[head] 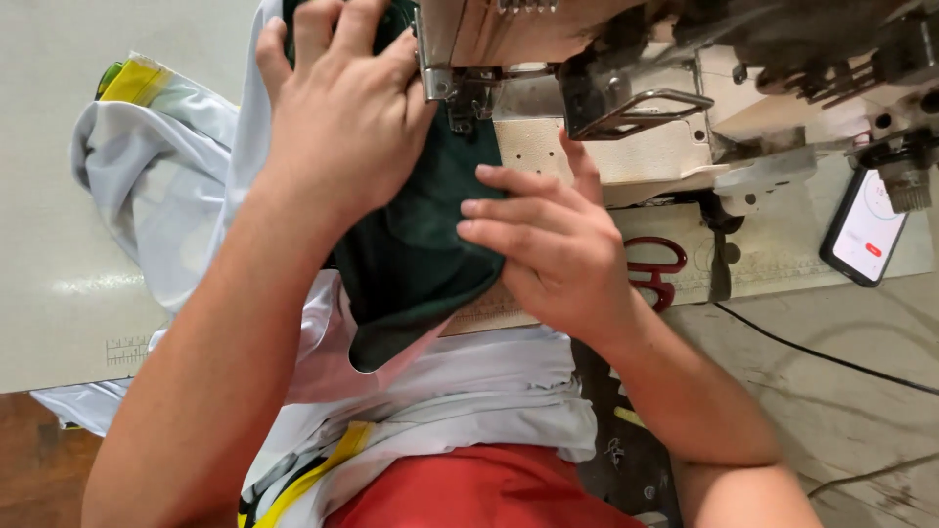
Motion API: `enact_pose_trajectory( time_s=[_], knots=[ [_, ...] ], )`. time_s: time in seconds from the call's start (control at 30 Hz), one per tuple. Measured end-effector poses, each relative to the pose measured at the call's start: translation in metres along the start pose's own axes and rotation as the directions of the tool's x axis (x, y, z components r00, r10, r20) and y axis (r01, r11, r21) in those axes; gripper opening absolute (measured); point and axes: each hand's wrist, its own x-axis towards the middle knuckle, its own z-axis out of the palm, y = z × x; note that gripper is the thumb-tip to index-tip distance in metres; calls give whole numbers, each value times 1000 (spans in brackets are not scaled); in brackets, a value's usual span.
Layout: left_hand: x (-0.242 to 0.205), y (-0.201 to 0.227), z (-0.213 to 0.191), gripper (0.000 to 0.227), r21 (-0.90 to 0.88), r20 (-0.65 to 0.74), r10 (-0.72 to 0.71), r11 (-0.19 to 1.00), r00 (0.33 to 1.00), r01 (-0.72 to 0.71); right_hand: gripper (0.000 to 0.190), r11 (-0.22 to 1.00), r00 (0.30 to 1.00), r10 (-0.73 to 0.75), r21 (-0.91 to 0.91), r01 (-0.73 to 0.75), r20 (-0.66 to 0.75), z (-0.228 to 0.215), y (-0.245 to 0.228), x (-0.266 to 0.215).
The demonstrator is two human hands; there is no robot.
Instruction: Aligning and trimming jersey fabric components at a sewing workstation to prepare them for assembly or finishing.
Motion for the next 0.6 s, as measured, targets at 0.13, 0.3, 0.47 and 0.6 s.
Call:
enact_pose_trajectory(
  time_s=[0.13, 0.3, 0.47, 0.6],
  knots=[
    [13, -15, 9, 25, 114, -121, 68, 992, 990, -54, 33, 994, 993, 112, 13, -113, 46, -3, 2, 11],
    [-40, 33, -40, 20, 15, -311, 128, 991, 942, -130, 30, 987, 987, 160, -27, -160, 23, -1, 8, 6],
    [-131, 70, -35, 33, -368, -53, -25, 930, 998, 4, 27, 989, 991, 135, -55, -136, -24, 6, 15, 3],
    [-168, 44, -8, 35, -97, 168, -68, 992, 983, 86, 27, 987, 987, 152, -45, -155, -60, 11, 19, -2]
  ],
)
